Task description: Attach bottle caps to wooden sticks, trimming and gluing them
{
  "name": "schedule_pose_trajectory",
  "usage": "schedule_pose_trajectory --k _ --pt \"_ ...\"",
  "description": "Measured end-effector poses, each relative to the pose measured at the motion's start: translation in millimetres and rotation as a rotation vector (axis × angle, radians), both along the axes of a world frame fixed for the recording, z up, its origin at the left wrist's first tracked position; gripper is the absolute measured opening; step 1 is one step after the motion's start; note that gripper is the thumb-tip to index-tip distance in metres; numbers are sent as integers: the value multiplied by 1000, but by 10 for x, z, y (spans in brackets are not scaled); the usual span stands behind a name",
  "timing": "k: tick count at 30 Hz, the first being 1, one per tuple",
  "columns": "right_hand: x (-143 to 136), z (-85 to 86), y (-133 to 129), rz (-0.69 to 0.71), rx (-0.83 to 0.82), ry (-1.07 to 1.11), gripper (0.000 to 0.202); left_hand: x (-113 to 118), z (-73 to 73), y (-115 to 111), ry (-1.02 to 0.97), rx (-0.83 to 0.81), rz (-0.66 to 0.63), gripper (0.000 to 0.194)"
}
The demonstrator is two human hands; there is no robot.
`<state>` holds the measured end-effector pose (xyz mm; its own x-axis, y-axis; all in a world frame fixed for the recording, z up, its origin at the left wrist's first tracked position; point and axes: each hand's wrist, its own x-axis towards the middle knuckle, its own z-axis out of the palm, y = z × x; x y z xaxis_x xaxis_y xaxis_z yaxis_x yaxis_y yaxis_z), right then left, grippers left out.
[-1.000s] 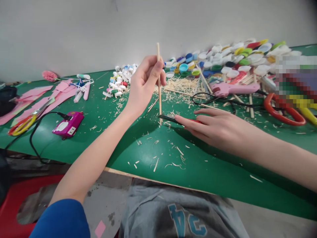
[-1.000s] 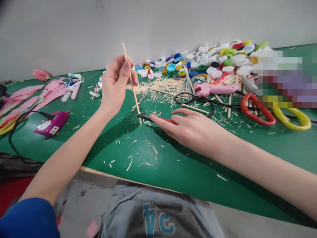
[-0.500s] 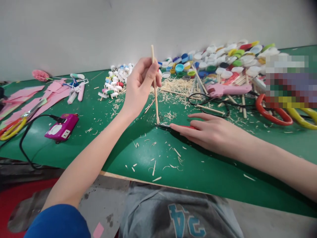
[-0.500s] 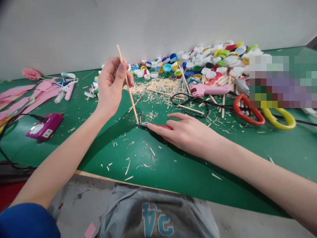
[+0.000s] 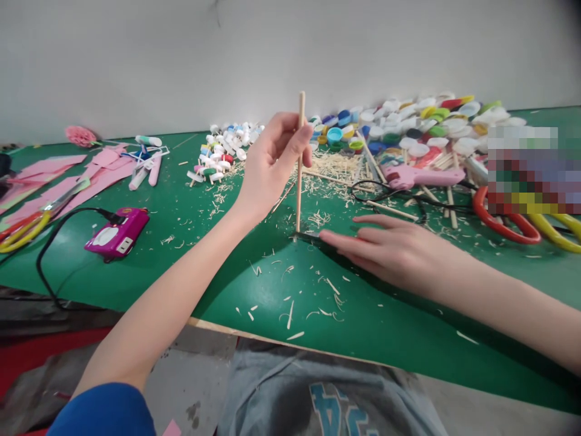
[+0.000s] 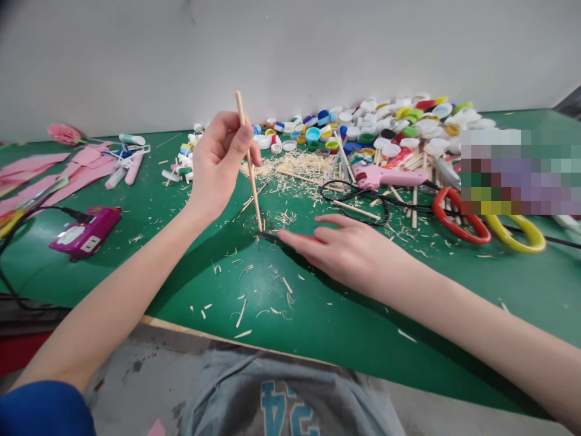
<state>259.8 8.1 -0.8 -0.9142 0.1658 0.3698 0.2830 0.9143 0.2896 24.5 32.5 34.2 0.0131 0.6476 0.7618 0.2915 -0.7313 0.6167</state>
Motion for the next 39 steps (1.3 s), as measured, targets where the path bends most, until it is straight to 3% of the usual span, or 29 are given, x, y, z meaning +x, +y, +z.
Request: schedule_pose_trajectory --k 8,12,19,28,35,39 --pt "33 -24 -27 -50 30 87 43 9 3 -3 27 11 -3 32" --pt "25 -19 -32 -4 6 1 43 21 10 6 34 4 5 33" --pt "52 -19 -54 -37 62 34 52 11 43 -5 2 7 -37 29" --pt "78 -46 -31 -41 -99 23 52 -7 52 -12 -4 29 -103 18" --pt "44 -46 -18 13 -90 -18 51 71 55 -41 5 68 -171 17" --pt "38 -44 -26 -34 -18 48 51 91 72 -92 -13 25 -168 16"
